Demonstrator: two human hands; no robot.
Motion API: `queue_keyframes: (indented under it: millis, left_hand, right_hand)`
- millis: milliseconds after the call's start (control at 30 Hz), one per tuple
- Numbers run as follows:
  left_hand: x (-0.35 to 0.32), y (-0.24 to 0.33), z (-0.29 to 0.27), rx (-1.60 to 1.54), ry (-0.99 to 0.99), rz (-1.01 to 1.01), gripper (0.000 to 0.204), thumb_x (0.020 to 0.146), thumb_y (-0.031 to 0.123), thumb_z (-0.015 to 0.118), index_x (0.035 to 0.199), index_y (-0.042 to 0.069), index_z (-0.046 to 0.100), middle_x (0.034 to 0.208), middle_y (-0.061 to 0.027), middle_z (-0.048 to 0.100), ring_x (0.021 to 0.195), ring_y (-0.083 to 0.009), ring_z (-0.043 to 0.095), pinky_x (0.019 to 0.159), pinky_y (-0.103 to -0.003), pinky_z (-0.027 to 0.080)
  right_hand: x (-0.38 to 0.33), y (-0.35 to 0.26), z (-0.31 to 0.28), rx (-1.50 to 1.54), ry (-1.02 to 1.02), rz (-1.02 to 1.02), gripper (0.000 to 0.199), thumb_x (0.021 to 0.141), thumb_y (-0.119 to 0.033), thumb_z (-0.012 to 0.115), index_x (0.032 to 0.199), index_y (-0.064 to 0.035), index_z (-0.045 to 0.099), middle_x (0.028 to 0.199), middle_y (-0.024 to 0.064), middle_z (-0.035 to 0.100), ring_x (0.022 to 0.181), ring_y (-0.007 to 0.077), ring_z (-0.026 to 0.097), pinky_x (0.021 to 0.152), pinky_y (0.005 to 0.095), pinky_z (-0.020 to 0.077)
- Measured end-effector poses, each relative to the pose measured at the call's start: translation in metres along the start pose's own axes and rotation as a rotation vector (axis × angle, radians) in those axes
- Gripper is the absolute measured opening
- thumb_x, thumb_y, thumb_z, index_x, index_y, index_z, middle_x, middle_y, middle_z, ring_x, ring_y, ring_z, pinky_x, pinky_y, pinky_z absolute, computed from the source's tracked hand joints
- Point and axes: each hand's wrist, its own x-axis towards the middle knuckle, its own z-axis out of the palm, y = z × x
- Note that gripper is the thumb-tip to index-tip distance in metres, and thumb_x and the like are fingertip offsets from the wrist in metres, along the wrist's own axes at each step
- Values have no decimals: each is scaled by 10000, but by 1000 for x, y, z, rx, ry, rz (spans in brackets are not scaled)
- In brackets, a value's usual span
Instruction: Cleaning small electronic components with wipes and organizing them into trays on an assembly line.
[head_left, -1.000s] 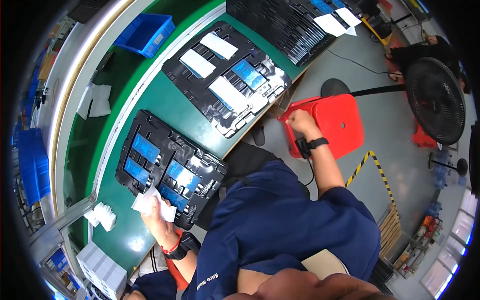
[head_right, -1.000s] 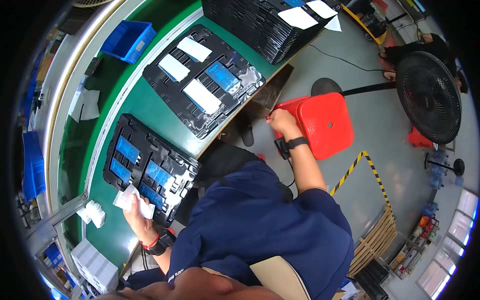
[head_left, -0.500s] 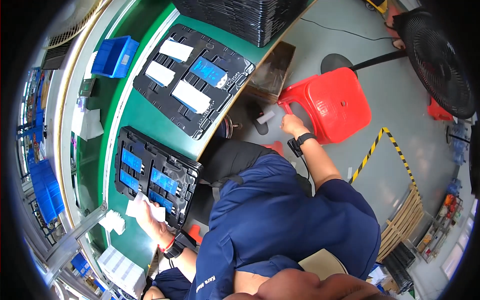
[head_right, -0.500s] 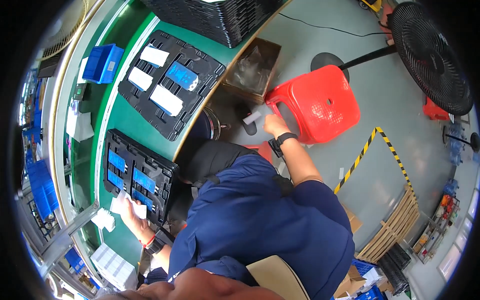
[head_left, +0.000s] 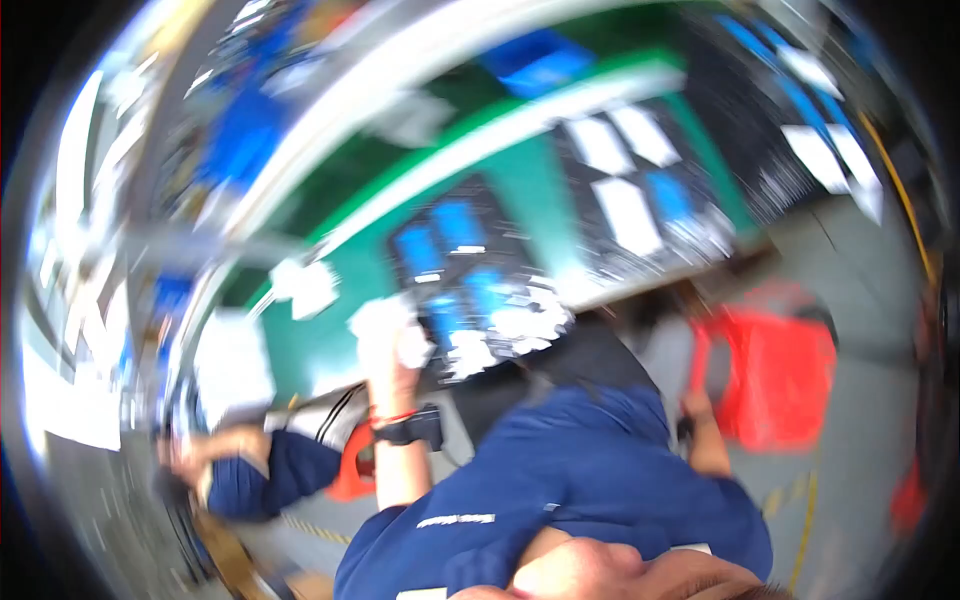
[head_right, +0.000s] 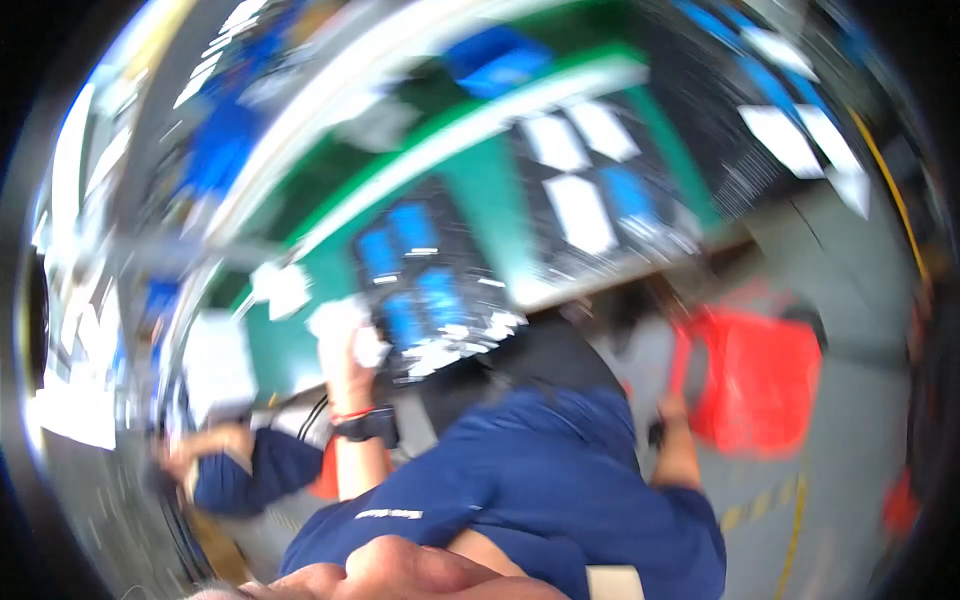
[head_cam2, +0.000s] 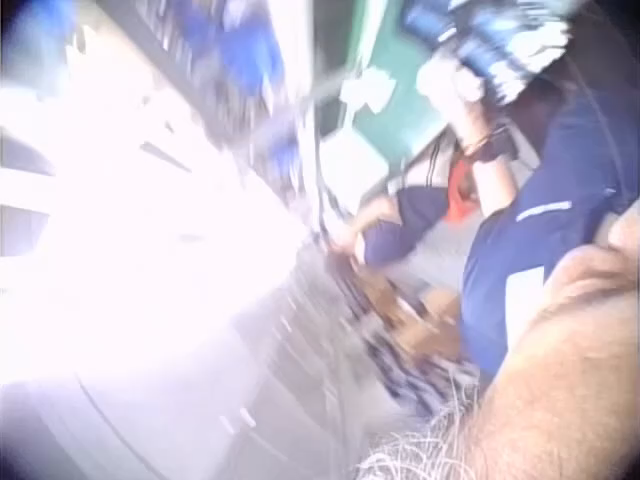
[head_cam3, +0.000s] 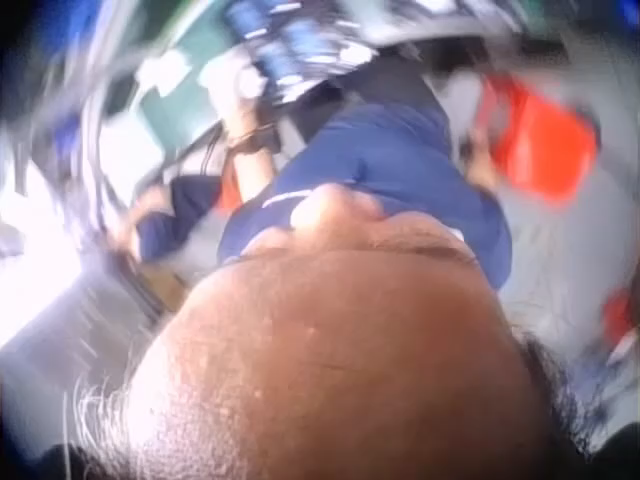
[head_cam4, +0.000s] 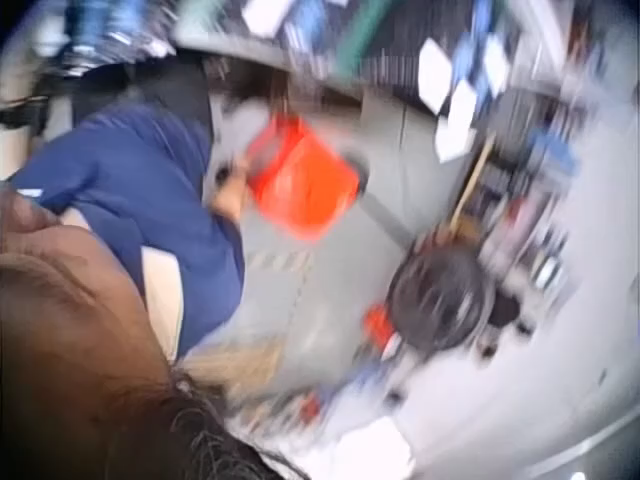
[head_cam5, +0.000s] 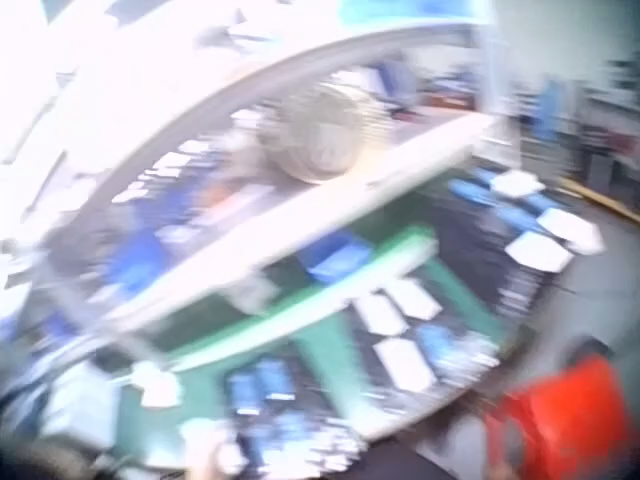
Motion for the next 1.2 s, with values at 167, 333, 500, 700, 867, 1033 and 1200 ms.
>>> queue_keyframes:
  millis: [167, 333, 500, 700, 867, 1033, 1200]
  left_hand:
    - [-33, -47, 1, -795, 216, -516, 362, 760, 69, 650, 1099, -19, 560, 966, -45, 605, 842, -122, 584, 721, -265, 484]
    - [-146, -69, -56, -896, 476, -622, 310, 828, 40, 581, 1128, -27, 539, 980, -117, 631, 832, -207, 641, 734, -326, 528]
    - [-214, -83, -60, -1100, 665, -671, 317, 855, 56, 553, 1157, -29, 509, 992, -148, 630, 855, -243, 647, 731, -354, 543]
    - [-219, -96, -39, -1231, 642, -562, 324, 867, 113, 566, 1162, -9, 510, 993, -146, 626, 867, -249, 643, 719, -366, 549]
    - [-214, -105, -34, -1274, 605, -548, 324, 856, 101, 578, 1164, 19, 522, 989, -127, 630, 862, -237, 644, 720, -359, 544]
    - [-212, -108, -31, -1257, 509, -545, 334, 835, 108, 613, 1143, 11, 527, 1000, -123, 623, 875, -234, 641, 735, -355, 550]
    - [-204, -102, -20, -1403, 385, -531, 382, 838, 109, 594, 1194, 9, 498, 1059, -136, 608, 884, -229, 636, 756, -351, 541]
  right_hand:
    - [44, -259, 18, -86, -270, -431, 500, 790, -377, 538, 1065, 38, 581, 978, 271, 615, 978, 369, 588, 831, 430, 459]
    - [-3, -369, 58, -331, -398, -727, 501, 795, -390, 534, 1045, 41, 587, 970, 270, 615, 971, 368, 587, 833, 428, 454]
    - [-38, -416, 72, -477, -416, -864, 504, 800, -403, 530, 1025, 43, 593, 963, 269, 616, 965, 367, 587, 835, 427, 449]
    - [-66, -445, 61, -621, -369, -954, 511, 805, -418, 525, 1002, 47, 600, 954, 268, 616, 957, 366, 587, 837, 426, 443]
    - [-78, -446, 45, -687, -300, -961, 518, 810, -431, 520, 982, 50, 605, 946, 266, 617, 950, 366, 586, 839, 425, 438]
    - [-76, -400, 15, -723, -239, -854, 527, 814, -443, 516, 963, 53, 611, 939, 265, 617, 943, 365, 586, 841, 424, 433]
    - [-75, -361, -9, -764, -203, -748, 537, 819, -456, 512, 943, 56, 617, 932, 264, 618, 937, 364, 585, 843, 422, 428]
